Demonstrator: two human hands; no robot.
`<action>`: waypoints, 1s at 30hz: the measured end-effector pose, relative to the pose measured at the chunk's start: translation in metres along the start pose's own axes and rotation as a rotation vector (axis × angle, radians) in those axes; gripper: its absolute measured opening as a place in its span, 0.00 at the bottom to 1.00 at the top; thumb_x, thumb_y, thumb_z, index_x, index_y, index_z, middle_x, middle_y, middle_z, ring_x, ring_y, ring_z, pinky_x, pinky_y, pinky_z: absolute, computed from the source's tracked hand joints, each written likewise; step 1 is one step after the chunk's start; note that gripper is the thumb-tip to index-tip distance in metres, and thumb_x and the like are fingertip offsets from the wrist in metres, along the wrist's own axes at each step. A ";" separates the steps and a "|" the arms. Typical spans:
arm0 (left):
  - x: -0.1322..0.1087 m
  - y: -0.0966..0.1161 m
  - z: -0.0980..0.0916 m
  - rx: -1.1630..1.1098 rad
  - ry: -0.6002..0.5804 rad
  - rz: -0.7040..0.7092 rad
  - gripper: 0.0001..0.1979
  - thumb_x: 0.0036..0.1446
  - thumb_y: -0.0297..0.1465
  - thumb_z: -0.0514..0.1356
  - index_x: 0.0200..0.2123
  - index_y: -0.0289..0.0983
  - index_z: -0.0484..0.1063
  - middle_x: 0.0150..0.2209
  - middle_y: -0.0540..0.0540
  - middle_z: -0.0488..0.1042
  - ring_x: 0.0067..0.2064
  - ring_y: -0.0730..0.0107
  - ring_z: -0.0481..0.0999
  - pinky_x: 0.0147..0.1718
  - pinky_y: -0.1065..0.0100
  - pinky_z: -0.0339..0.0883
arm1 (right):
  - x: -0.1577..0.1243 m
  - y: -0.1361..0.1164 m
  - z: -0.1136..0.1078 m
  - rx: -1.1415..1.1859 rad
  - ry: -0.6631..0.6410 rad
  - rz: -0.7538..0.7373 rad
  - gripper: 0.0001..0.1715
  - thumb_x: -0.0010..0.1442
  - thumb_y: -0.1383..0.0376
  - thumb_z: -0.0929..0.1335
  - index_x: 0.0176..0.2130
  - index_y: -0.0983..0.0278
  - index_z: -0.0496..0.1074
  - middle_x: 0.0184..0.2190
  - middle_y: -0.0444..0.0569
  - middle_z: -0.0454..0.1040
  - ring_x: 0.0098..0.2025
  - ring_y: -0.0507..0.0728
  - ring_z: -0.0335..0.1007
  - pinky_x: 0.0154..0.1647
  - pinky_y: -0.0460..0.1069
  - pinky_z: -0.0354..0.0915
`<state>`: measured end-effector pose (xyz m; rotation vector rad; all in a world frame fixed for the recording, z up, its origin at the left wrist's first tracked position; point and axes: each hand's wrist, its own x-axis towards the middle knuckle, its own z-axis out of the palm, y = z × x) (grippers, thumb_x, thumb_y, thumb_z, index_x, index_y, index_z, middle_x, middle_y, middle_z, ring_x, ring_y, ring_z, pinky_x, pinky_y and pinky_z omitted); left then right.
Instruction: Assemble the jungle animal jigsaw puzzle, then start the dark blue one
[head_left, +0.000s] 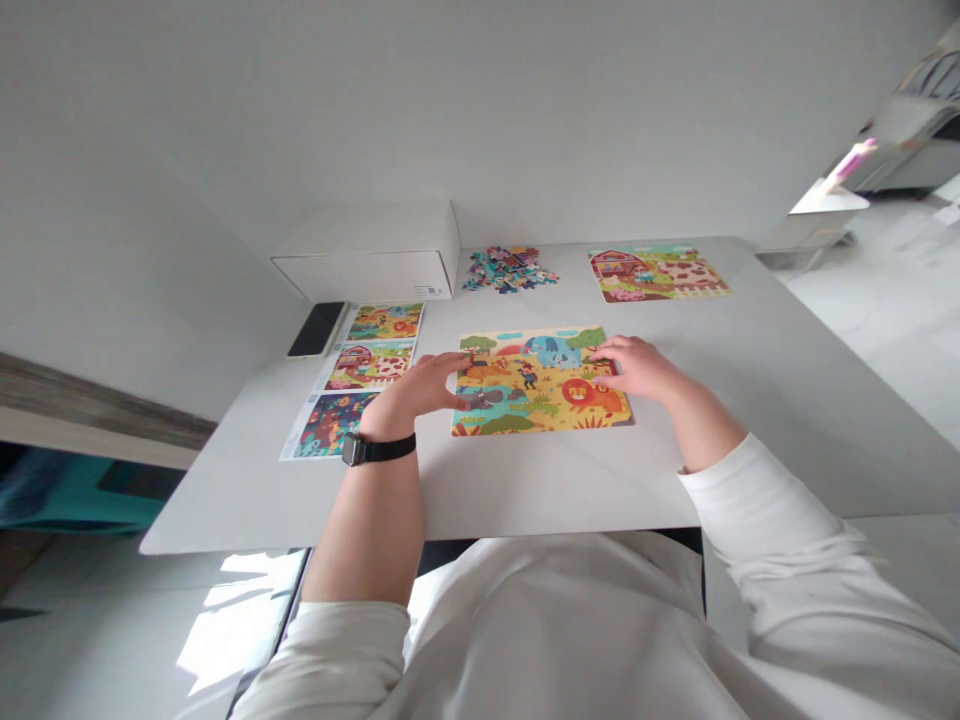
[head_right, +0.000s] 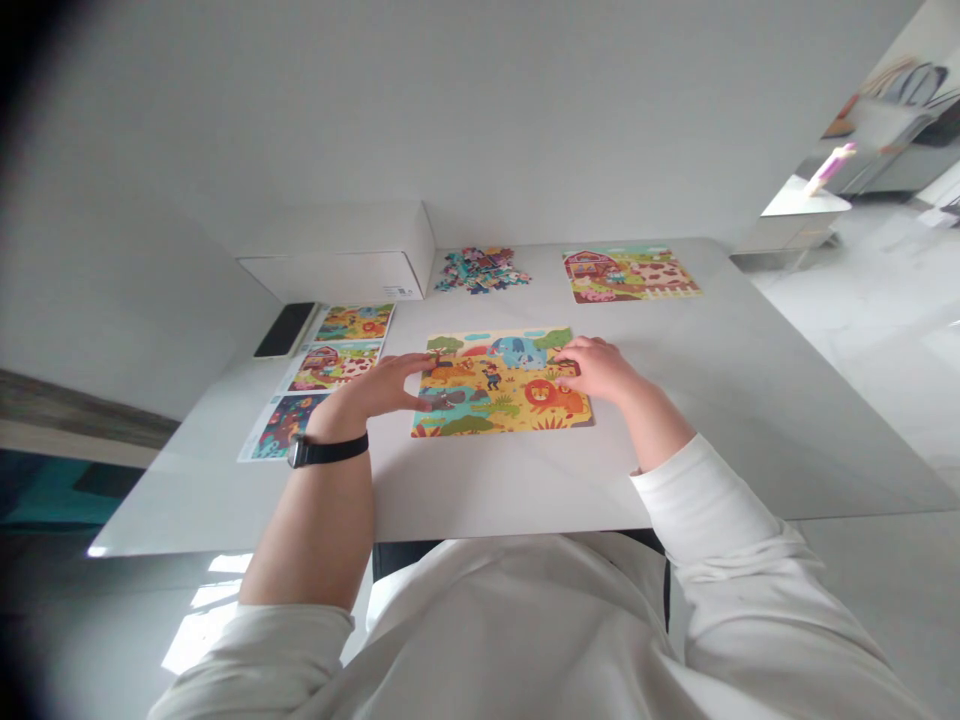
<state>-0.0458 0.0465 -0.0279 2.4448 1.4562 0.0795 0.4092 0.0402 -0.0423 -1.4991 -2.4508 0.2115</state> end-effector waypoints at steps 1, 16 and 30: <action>0.000 0.000 0.000 -0.002 -0.002 0.002 0.44 0.53 0.50 0.73 0.71 0.44 0.74 0.76 0.41 0.68 0.74 0.42 0.69 0.73 0.52 0.61 | 0.000 0.000 0.000 -0.002 0.002 -0.003 0.24 0.62 0.52 0.79 0.56 0.55 0.85 0.58 0.55 0.82 0.58 0.69 0.79 0.65 0.64 0.72; -0.004 -0.007 -0.006 0.021 -0.032 0.012 0.46 0.51 0.48 0.75 0.72 0.45 0.73 0.77 0.40 0.66 0.76 0.42 0.68 0.75 0.50 0.59 | -0.005 -0.032 0.002 0.017 -0.006 -0.076 0.35 0.59 0.46 0.81 0.62 0.54 0.82 0.64 0.57 0.78 0.62 0.71 0.77 0.66 0.66 0.72; 0.008 0.034 0.008 0.047 0.039 0.057 0.41 0.57 0.53 0.73 0.71 0.49 0.75 0.74 0.41 0.71 0.75 0.40 0.68 0.76 0.40 0.55 | -0.019 -0.016 -0.024 -0.060 -0.190 0.102 0.39 0.55 0.45 0.82 0.62 0.53 0.82 0.67 0.55 0.77 0.65 0.72 0.77 0.68 0.63 0.71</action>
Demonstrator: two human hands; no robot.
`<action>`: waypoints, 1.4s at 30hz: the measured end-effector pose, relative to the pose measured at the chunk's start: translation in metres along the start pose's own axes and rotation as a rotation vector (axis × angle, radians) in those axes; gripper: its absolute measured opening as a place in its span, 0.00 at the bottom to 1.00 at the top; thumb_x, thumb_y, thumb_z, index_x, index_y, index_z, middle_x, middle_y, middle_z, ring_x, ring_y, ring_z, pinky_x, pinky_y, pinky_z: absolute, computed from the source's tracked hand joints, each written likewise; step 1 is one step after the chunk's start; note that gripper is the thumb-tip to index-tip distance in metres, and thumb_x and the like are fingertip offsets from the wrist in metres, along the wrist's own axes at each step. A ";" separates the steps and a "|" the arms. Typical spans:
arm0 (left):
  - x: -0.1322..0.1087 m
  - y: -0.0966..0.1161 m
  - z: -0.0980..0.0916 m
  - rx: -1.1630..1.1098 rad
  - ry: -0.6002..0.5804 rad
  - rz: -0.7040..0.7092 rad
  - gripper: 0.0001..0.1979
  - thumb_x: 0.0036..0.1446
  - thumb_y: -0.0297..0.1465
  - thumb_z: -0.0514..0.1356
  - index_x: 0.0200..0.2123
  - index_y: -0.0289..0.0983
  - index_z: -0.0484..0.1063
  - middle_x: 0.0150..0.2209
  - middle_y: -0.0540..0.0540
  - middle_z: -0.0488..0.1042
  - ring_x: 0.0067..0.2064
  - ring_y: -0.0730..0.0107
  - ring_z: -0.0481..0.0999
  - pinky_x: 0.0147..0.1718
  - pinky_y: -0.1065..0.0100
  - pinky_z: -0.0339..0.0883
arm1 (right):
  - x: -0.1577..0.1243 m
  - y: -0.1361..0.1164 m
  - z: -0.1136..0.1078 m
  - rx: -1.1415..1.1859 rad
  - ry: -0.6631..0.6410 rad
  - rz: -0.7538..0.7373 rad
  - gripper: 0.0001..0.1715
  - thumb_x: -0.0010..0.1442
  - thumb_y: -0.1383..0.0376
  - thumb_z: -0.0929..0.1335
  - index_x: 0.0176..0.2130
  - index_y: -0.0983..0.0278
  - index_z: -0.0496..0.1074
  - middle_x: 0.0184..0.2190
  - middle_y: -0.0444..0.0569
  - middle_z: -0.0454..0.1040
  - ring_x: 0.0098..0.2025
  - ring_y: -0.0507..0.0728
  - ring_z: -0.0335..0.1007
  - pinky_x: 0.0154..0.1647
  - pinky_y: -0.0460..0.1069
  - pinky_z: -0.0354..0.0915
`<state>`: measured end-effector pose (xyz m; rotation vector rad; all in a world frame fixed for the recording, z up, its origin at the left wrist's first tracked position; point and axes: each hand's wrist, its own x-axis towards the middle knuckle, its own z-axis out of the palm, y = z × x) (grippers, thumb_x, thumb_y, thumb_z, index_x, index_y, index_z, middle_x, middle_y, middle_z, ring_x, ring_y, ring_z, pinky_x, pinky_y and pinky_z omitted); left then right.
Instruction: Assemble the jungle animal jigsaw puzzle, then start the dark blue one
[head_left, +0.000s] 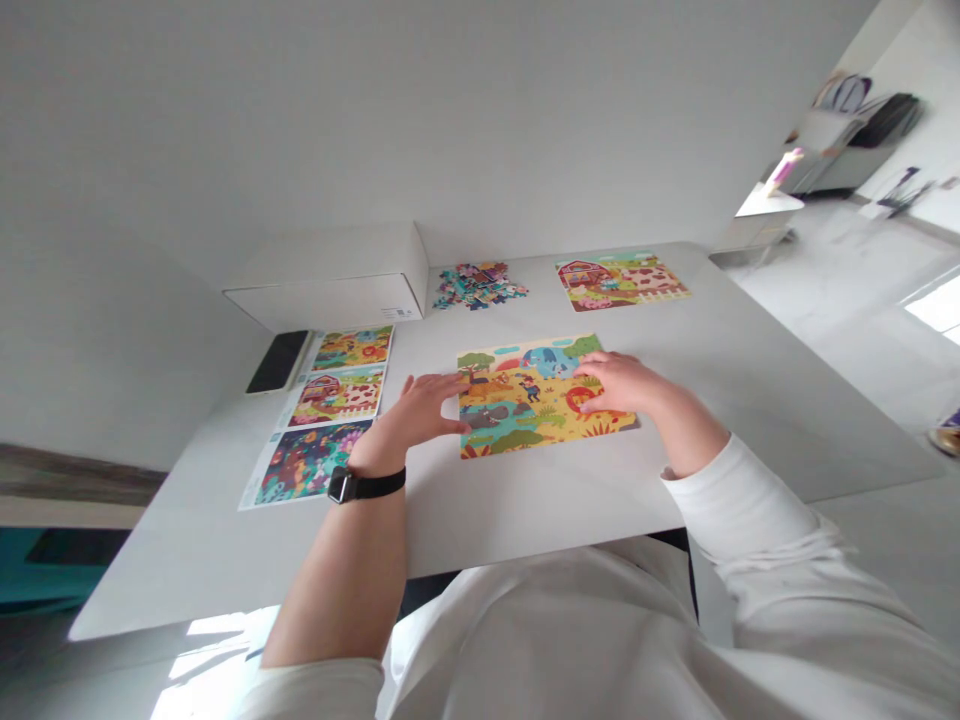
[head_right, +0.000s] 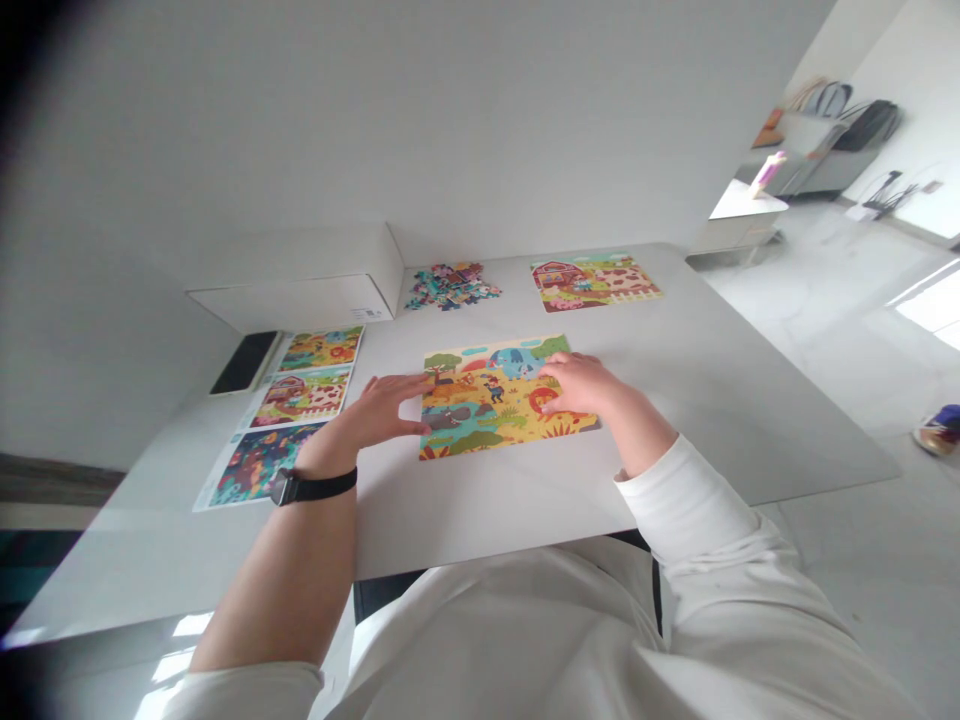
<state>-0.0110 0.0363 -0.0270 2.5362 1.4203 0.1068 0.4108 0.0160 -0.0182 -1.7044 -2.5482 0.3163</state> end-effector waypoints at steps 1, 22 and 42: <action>0.002 0.008 0.002 0.004 0.010 0.012 0.40 0.58 0.53 0.73 0.72 0.51 0.74 0.75 0.42 0.70 0.76 0.41 0.67 0.76 0.38 0.53 | -0.003 0.007 -0.003 0.007 -0.019 0.023 0.38 0.56 0.45 0.81 0.62 0.53 0.82 0.68 0.55 0.76 0.65 0.72 0.77 0.68 0.62 0.71; 0.134 0.173 0.025 0.169 -0.035 0.272 0.38 0.70 0.57 0.60 0.75 0.47 0.68 0.77 0.39 0.66 0.76 0.43 0.64 0.78 0.40 0.51 | -0.082 0.137 -0.021 -0.090 0.031 0.581 0.37 0.67 0.37 0.68 0.65 0.53 0.79 0.72 0.58 0.72 0.69 0.77 0.71 0.69 0.71 0.67; 0.184 0.199 0.030 0.196 -0.069 0.205 0.45 0.71 0.63 0.51 0.79 0.41 0.61 0.81 0.34 0.56 0.79 0.42 0.59 0.78 0.37 0.48 | -0.053 0.167 -0.025 -0.052 0.086 0.667 0.41 0.70 0.39 0.65 0.72 0.54 0.71 0.78 0.57 0.64 0.73 0.75 0.67 0.73 0.71 0.65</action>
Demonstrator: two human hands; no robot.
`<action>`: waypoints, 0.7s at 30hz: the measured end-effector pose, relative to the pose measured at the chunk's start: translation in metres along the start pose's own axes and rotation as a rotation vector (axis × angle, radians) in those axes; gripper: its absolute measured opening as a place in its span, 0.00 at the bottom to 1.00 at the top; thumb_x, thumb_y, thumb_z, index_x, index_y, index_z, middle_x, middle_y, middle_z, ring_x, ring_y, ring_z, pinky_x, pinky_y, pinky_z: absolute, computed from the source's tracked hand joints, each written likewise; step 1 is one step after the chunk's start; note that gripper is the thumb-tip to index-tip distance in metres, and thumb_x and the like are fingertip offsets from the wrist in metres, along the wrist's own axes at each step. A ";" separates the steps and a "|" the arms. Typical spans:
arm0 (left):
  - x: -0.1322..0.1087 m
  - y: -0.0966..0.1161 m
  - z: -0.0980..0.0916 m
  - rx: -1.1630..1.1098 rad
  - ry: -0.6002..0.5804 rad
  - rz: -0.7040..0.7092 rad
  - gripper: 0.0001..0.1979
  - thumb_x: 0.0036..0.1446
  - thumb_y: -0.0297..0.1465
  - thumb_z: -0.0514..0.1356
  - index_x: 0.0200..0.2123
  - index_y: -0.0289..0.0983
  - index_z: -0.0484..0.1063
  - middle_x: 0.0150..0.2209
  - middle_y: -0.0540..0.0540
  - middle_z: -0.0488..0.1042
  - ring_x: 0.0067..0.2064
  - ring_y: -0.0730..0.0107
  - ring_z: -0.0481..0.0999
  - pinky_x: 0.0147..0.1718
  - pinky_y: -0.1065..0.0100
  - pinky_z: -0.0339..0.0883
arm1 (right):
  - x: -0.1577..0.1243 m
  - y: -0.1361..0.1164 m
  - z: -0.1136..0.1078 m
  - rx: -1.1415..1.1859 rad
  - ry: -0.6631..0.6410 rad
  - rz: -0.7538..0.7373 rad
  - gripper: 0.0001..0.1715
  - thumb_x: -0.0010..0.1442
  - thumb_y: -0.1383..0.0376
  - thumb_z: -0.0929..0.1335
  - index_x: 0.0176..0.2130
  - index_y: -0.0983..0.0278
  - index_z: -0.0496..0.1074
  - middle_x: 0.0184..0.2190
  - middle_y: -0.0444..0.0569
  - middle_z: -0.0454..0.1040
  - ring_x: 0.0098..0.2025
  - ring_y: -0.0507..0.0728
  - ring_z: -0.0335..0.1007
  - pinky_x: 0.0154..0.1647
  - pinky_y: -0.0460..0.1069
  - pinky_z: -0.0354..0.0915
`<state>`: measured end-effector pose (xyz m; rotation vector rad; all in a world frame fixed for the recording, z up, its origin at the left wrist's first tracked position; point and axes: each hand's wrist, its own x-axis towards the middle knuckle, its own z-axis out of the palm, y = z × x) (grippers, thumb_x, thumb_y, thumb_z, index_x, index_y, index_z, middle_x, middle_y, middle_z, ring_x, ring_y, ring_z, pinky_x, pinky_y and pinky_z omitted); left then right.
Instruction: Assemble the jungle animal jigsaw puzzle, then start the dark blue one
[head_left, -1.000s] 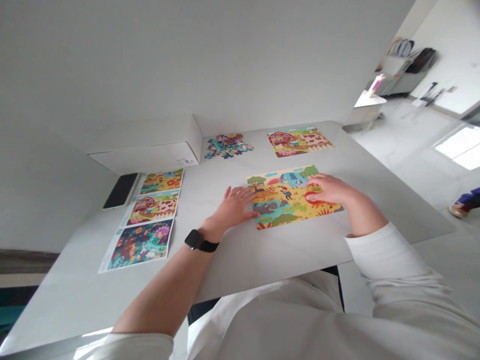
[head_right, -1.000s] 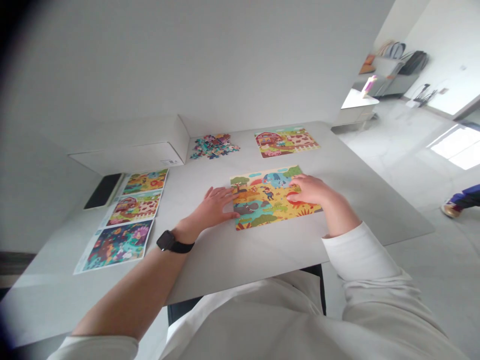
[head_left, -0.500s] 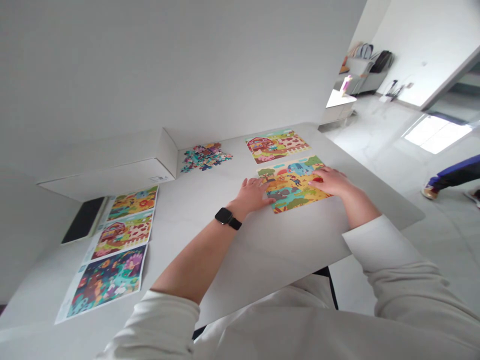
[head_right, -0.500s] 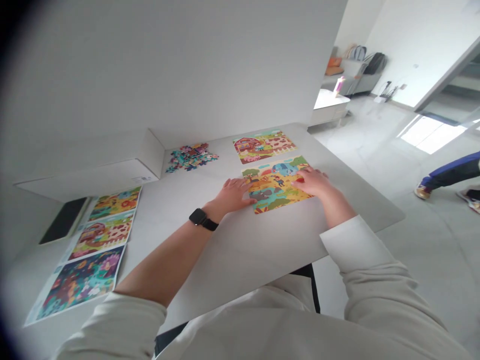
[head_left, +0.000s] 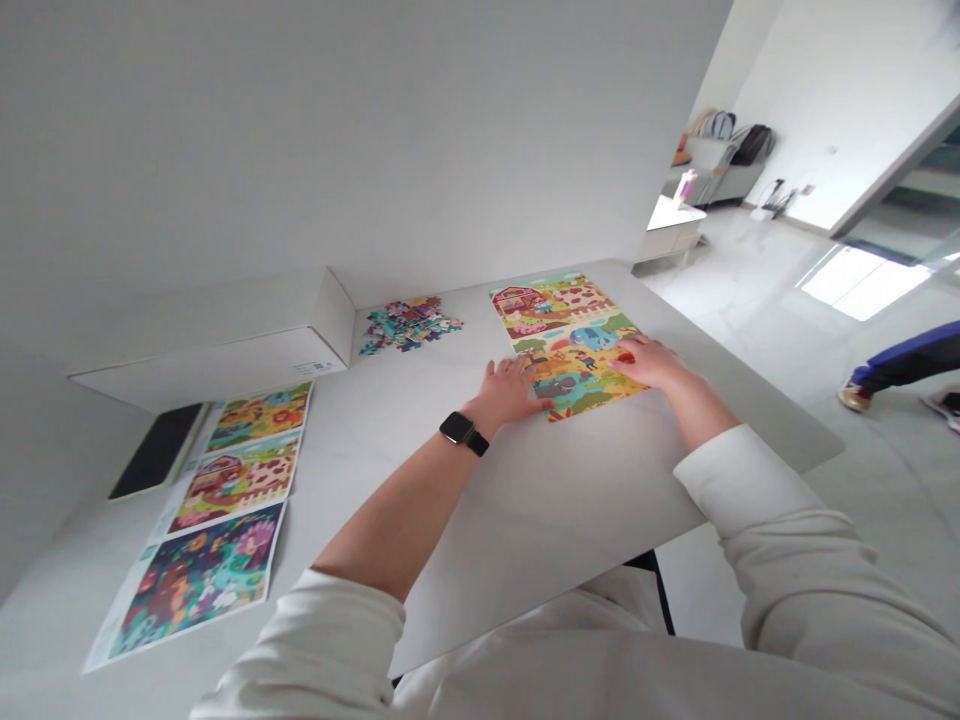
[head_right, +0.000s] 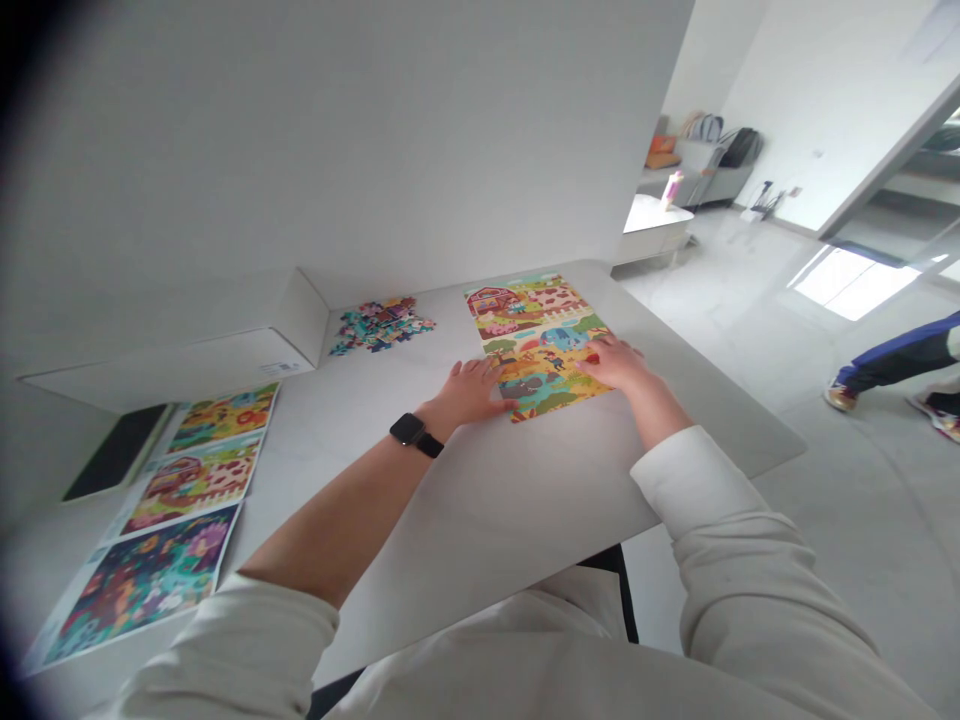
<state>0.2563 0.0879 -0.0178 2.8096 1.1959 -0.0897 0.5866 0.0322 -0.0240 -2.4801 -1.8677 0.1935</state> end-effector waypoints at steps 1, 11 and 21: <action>0.002 0.000 0.000 0.001 0.004 -0.001 0.45 0.71 0.63 0.50 0.79 0.42 0.61 0.81 0.34 0.57 0.80 0.41 0.58 0.78 0.37 0.47 | 0.002 0.001 0.001 0.004 0.002 -0.002 0.41 0.70 0.40 0.65 0.73 0.54 0.70 0.78 0.57 0.63 0.73 0.75 0.67 0.73 0.71 0.65; 0.018 -0.015 -0.002 -0.029 0.031 0.000 0.44 0.69 0.62 0.55 0.78 0.44 0.63 0.80 0.33 0.59 0.79 0.35 0.59 0.76 0.33 0.50 | 0.025 -0.005 0.003 0.037 0.052 -0.032 0.38 0.71 0.43 0.65 0.71 0.56 0.72 0.76 0.60 0.66 0.73 0.75 0.66 0.72 0.73 0.64; 0.027 -0.023 -0.001 -0.012 0.026 0.012 0.44 0.68 0.63 0.56 0.78 0.47 0.63 0.81 0.36 0.58 0.79 0.37 0.58 0.77 0.34 0.49 | 0.031 -0.007 0.004 0.039 0.064 -0.024 0.37 0.70 0.42 0.66 0.70 0.54 0.74 0.75 0.59 0.68 0.72 0.75 0.67 0.71 0.76 0.62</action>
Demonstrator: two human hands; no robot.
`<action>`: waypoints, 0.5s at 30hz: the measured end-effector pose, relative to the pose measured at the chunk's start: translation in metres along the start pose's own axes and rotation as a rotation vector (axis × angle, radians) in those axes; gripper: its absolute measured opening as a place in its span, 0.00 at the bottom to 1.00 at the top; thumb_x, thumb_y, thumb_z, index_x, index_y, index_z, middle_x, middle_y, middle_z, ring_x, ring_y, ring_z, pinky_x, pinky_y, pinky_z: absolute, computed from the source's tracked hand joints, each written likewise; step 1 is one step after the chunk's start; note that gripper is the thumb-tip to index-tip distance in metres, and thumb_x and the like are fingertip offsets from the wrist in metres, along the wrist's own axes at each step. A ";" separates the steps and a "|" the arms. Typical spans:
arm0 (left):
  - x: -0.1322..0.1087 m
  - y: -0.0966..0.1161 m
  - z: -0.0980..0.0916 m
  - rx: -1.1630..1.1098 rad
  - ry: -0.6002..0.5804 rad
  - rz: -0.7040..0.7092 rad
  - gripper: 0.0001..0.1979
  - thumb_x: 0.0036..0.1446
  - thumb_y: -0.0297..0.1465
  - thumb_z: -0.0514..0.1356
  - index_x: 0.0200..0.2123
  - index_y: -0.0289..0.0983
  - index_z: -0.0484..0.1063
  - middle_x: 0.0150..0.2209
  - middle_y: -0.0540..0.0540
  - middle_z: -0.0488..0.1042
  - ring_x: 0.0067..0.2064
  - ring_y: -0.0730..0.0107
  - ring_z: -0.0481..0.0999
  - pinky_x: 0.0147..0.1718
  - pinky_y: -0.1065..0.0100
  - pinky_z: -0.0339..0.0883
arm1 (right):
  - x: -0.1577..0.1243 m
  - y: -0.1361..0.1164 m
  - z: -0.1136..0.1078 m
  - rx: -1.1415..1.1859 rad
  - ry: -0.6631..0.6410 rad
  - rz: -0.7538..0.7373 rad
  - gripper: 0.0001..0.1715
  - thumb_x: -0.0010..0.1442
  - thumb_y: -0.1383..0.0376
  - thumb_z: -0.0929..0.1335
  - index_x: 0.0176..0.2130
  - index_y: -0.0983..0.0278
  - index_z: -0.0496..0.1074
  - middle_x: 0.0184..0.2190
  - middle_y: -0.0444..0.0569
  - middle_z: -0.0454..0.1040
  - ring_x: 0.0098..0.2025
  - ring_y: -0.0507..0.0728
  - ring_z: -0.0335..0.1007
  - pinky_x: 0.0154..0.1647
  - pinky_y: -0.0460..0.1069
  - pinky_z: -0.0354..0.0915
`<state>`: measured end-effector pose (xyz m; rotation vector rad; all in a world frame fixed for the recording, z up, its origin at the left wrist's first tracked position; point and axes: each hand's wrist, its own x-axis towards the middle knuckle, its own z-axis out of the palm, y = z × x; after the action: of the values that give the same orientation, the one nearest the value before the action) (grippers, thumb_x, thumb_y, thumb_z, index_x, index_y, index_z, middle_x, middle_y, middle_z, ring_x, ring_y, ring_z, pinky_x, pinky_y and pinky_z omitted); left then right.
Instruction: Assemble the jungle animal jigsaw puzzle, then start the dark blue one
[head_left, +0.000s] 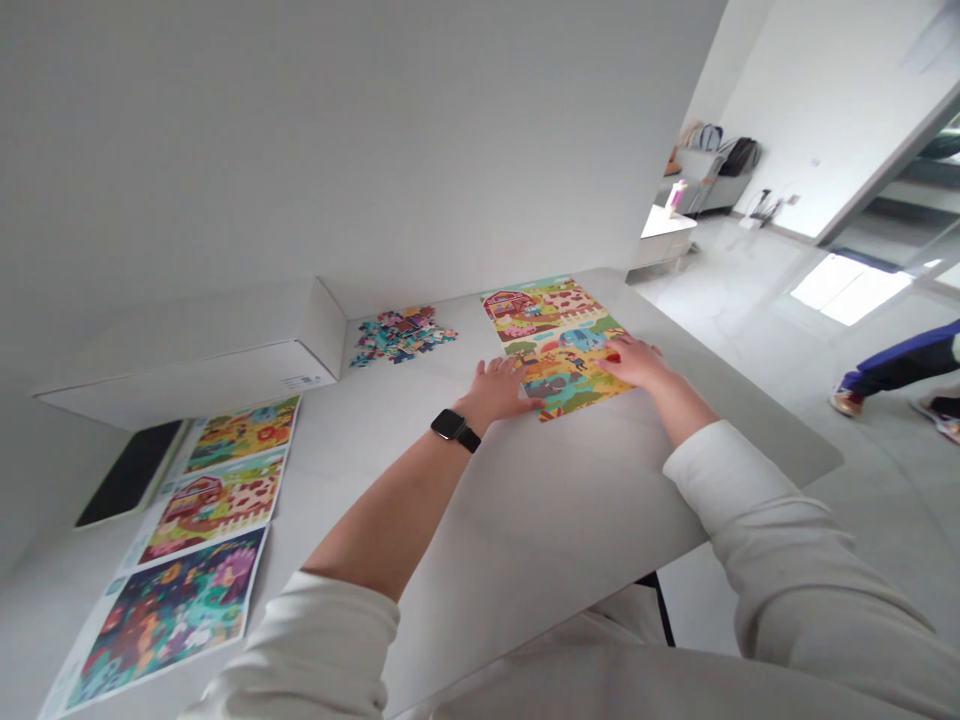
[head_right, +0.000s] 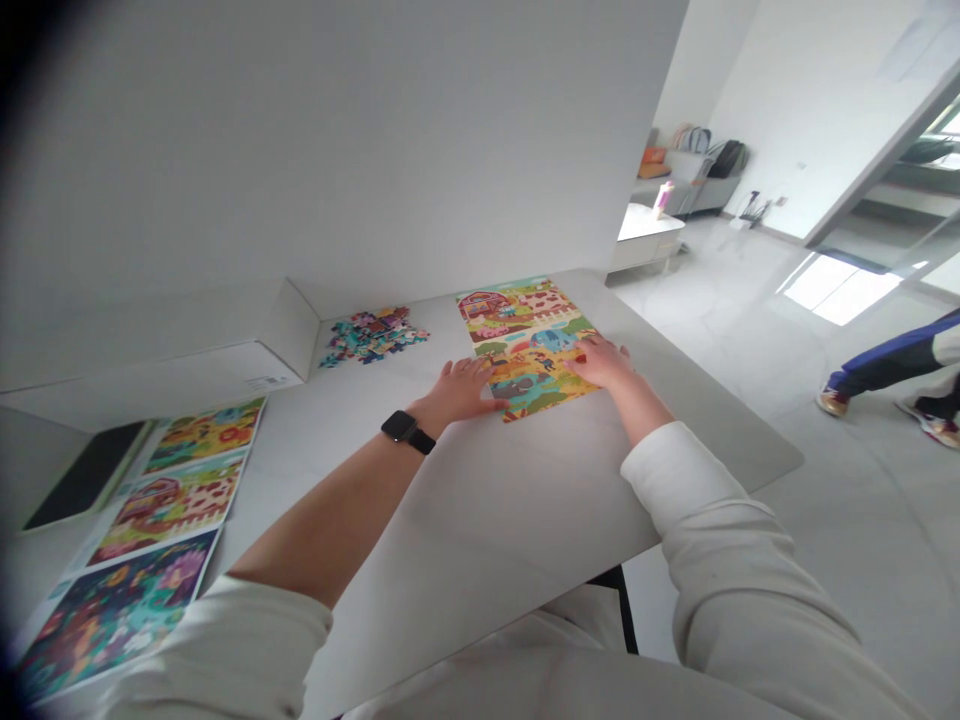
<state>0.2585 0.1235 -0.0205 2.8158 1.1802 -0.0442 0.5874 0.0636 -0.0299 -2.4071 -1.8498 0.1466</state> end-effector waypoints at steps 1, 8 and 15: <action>-0.001 0.001 0.000 -0.005 -0.001 -0.005 0.44 0.68 0.63 0.56 0.78 0.47 0.63 0.80 0.36 0.58 0.79 0.38 0.58 0.77 0.34 0.49 | 0.000 0.000 0.001 0.001 0.008 0.002 0.36 0.70 0.42 0.67 0.69 0.54 0.74 0.75 0.59 0.68 0.72 0.75 0.67 0.72 0.76 0.61; -0.027 -0.011 -0.002 -0.059 0.086 -0.014 0.39 0.73 0.58 0.54 0.77 0.42 0.64 0.79 0.35 0.61 0.79 0.43 0.60 0.78 0.41 0.51 | 0.003 -0.016 -0.007 0.262 0.421 -0.033 0.29 0.70 0.51 0.66 0.62 0.61 0.78 0.62 0.63 0.78 0.64 0.70 0.74 0.68 0.65 0.69; -0.074 -0.071 0.001 -0.089 0.188 -0.147 0.32 0.75 0.51 0.54 0.74 0.42 0.68 0.77 0.39 0.66 0.77 0.52 0.64 0.77 0.51 0.56 | 0.010 -0.087 -0.017 0.653 0.491 -0.145 0.25 0.68 0.53 0.65 0.56 0.60 0.79 0.56 0.58 0.83 0.54 0.66 0.80 0.58 0.62 0.77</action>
<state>0.1560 0.1206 -0.0215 2.6997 1.3883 0.2614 0.5090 0.0952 -0.0009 -1.6749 -1.4481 0.1112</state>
